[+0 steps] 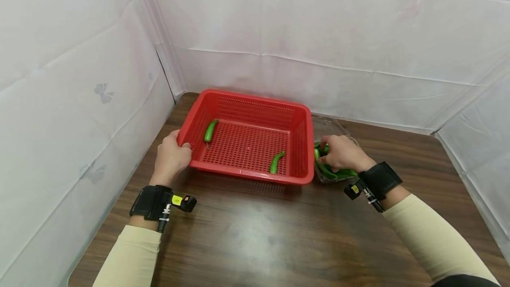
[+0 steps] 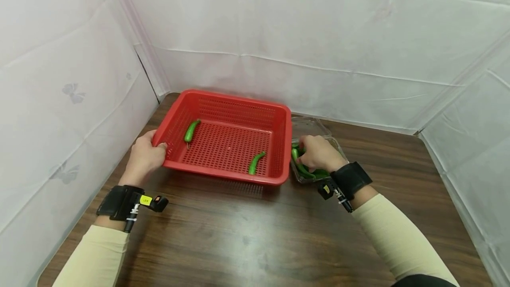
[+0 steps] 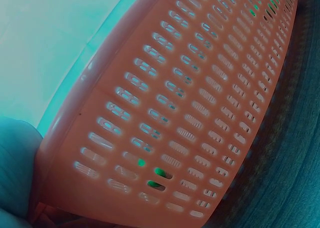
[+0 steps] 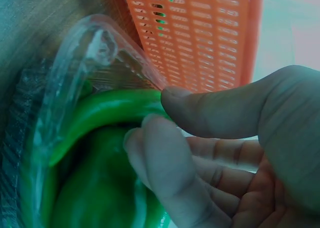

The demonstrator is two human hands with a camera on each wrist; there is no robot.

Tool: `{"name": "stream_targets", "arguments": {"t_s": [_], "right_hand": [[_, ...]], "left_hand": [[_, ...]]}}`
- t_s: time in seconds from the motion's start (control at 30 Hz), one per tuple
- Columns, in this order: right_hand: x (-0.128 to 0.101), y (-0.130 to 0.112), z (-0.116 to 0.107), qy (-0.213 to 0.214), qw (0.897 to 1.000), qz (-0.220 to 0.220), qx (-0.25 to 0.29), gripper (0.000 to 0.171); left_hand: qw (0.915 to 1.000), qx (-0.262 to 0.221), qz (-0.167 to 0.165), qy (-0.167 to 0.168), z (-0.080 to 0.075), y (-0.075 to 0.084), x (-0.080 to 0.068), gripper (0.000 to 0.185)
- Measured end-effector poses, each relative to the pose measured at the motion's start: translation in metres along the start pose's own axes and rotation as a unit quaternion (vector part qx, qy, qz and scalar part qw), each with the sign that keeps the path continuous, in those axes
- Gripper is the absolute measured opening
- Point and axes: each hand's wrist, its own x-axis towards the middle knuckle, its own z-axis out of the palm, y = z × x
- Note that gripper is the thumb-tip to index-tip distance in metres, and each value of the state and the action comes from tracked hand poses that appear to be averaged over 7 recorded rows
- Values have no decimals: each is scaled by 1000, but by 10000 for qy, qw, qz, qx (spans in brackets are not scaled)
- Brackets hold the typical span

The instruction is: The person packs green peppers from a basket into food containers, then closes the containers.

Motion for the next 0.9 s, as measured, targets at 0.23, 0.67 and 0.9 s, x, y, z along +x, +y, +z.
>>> {"name": "stream_targets", "arguments": {"t_s": [0.23, 0.67, 0.9], "right_hand": [[5, -4, 2, 27, 9998, -207, 50, 35], [33, -72, -36, 557, 9904, -968, -817, 25], [67, -105, -9, -1451, 9679, -1415, -1485, 44]], "left_hand": [[9999, -76, -101, -54, -2, -1, 0, 56], [9999, -71, -126, -21, -4, 2, -4, 56], [9999, -129, -101, -50, -2, 4, -5, 56]]}}
